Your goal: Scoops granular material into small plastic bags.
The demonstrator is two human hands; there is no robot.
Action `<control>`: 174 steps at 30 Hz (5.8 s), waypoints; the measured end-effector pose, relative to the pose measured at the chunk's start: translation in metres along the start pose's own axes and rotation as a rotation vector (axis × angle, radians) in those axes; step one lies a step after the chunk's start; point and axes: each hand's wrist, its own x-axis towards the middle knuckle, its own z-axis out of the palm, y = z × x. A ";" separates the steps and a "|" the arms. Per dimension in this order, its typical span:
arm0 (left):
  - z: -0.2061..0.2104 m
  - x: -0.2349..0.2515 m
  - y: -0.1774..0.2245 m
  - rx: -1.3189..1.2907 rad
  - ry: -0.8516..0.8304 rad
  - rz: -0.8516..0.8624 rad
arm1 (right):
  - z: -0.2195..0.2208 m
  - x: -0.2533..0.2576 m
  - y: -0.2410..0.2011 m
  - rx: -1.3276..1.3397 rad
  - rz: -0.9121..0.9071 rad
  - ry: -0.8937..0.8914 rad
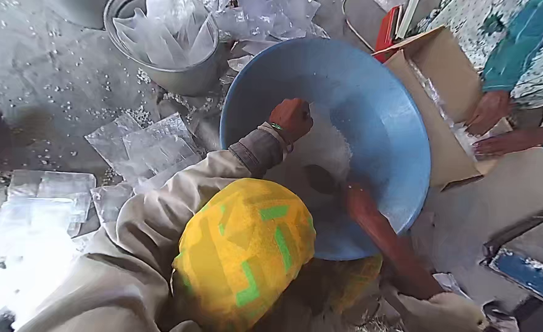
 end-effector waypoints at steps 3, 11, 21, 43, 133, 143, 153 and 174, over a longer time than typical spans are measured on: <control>-0.001 0.001 -0.001 -0.018 -0.005 -0.005 | 0.017 0.012 -0.001 0.111 -0.173 -0.040; 0.001 0.003 -0.005 -0.014 0.001 0.044 | 0.011 0.020 0.014 0.421 -0.225 -0.241; 0.001 0.004 -0.005 -0.015 -0.037 0.051 | -0.018 -0.045 0.042 1.023 -0.262 0.100; -0.001 0.000 0.000 0.025 -0.028 0.092 | -0.026 -0.049 0.025 0.311 0.025 0.711; 0.002 -0.002 0.002 -0.139 -0.354 0.061 | -0.076 -0.031 0.014 0.226 0.016 0.180; -0.002 0.000 -0.001 -0.189 -0.365 -0.036 | -0.039 -0.031 -0.036 -0.141 -0.053 0.603; -0.004 -0.001 0.002 0.085 -0.283 0.023 | -0.030 -0.074 0.045 0.181 -0.131 0.485; -0.002 0.000 -0.003 0.186 -0.314 0.246 | 0.012 0.044 0.014 0.123 -0.295 -0.274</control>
